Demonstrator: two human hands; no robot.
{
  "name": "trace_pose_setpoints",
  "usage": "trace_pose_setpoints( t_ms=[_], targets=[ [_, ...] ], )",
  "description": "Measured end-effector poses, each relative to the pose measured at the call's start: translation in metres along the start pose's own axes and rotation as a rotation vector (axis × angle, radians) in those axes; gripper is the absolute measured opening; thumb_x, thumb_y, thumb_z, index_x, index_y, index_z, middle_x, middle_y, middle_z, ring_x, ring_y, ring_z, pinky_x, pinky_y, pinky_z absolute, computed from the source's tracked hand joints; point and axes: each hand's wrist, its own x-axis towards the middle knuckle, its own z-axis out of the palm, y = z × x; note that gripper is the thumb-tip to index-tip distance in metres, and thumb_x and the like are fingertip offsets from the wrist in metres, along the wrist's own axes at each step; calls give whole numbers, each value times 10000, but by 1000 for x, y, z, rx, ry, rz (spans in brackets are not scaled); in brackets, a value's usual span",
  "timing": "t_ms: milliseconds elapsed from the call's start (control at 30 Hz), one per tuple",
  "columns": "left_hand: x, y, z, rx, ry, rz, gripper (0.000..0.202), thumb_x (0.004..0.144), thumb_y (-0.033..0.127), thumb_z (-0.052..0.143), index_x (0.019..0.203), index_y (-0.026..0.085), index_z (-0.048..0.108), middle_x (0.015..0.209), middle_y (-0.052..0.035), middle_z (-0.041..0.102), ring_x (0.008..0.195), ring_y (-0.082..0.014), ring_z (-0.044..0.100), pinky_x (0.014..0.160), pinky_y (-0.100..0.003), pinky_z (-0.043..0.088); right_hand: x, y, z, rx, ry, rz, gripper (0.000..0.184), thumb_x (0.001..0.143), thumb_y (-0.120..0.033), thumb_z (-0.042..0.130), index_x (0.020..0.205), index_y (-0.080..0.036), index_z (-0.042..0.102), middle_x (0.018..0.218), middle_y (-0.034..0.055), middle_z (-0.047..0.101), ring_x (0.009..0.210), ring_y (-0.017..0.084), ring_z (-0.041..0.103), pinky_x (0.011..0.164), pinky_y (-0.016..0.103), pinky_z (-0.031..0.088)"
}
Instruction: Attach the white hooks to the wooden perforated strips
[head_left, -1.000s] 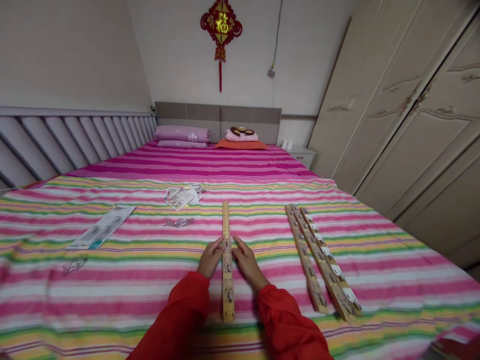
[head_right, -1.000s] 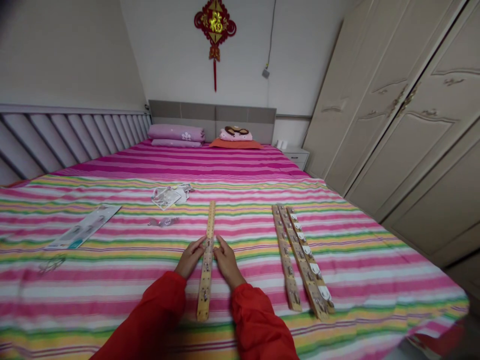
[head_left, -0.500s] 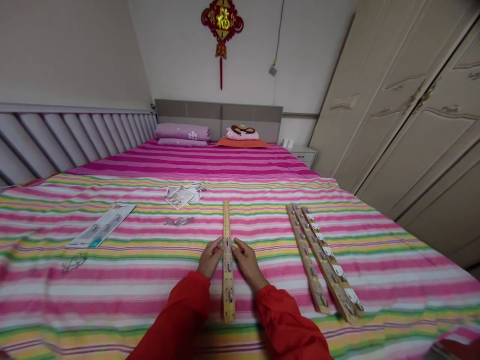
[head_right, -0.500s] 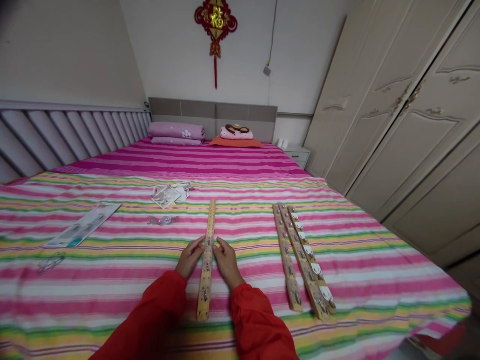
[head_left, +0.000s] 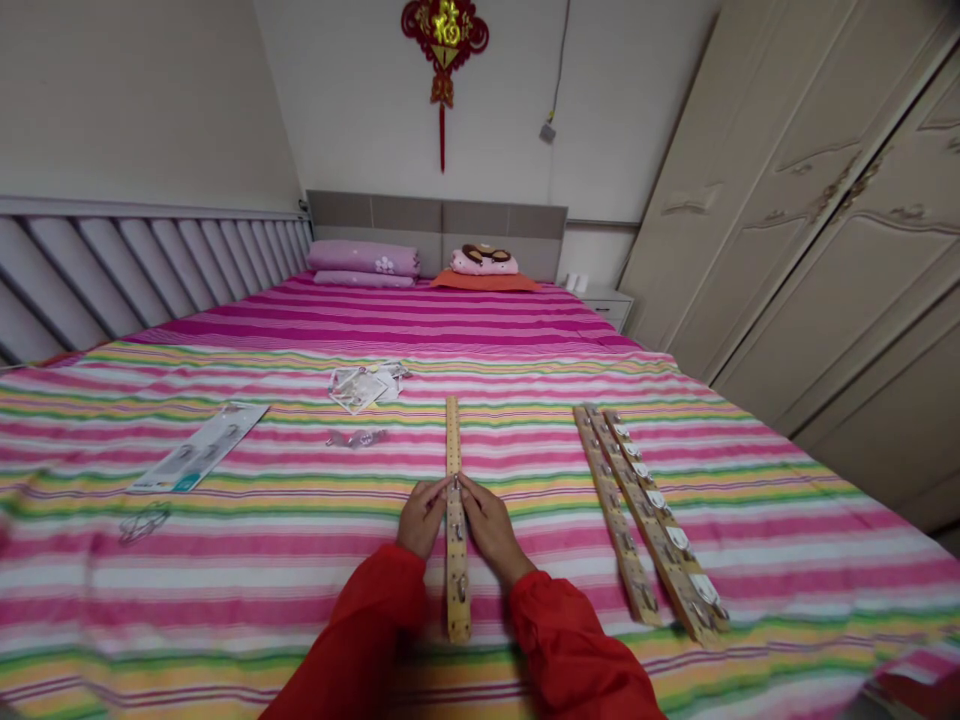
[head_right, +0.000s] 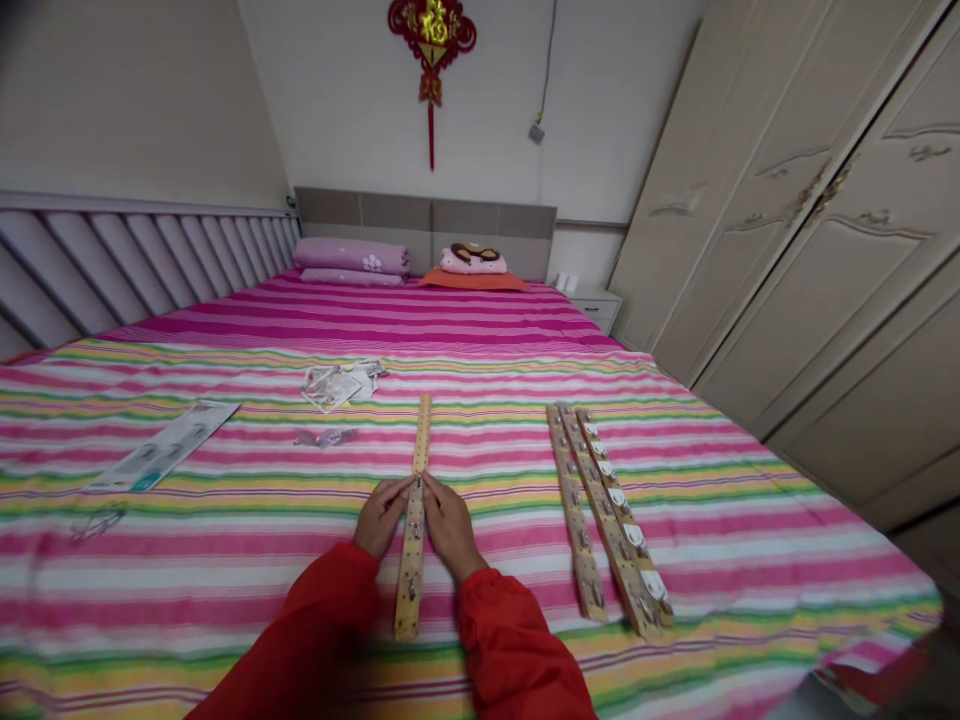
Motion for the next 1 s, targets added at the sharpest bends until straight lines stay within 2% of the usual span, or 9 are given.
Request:
trace_pose_setpoints(
  t_ms=[200,300,400,500,667,800,867,1000],
  targets=[
    [2,-4,1,-46,6,-25,350,739,409,588,993,217,734,795,-36,595,794,-177,573,739,-319,480,3,4,1,18,-19,16,379,887,-364,474,1222,-268,622,1219,38,662,1134,213,591,1021,399,415],
    [5,-4,1,-96,27,-86,360,679,427,638,944,208,746,803,-34,611,774,-169,576,724,-307,478,8,7,2,73,-17,68,375,847,-354,519,1185,-255,649,1187,35,680,1106,226,608,995,408,433],
    [10,-3,0,-189,1,-217,404,575,436,718,884,176,749,794,-33,633,745,-163,579,714,-302,475,15,13,3,143,-34,144,400,775,-332,587,1150,-222,672,1068,43,728,948,237,660,890,409,491],
    [16,-1,-2,-239,-43,-293,454,488,431,774,835,140,744,698,-19,630,673,-151,573,682,-303,477,22,20,5,211,-48,227,446,697,-307,651,1123,-180,688,847,34,750,729,207,650,746,375,520],
    [22,1,-7,-273,-86,-357,459,407,345,828,800,125,740,629,-1,618,611,-125,556,645,-284,477,29,27,8,393,-48,315,477,597,-254,705,1065,-161,717,614,-21,660,561,139,535,616,302,472],
    [25,2,-8,-311,-109,-399,408,383,263,829,756,126,738,607,7,611,597,-118,554,631,-268,476,31,23,5,484,-66,347,445,544,-183,703,987,-163,747,475,-79,511,483,89,404,555,258,391],
    [27,3,-9,-334,-121,-417,383,374,226,821,732,123,736,598,7,607,595,-116,552,631,-263,471,31,19,3,519,-80,360,431,526,-158,705,953,-165,755,456,-91,466,477,78,369,545,246,362],
    [27,7,-13,-380,-153,-441,397,367,201,812,750,124,745,626,-2,620,623,-126,564,667,-281,472,27,13,-2,580,-121,335,433,534,-155,718,965,-182,749,482,-87,469,492,75,364,551,243,349]
  ],
)
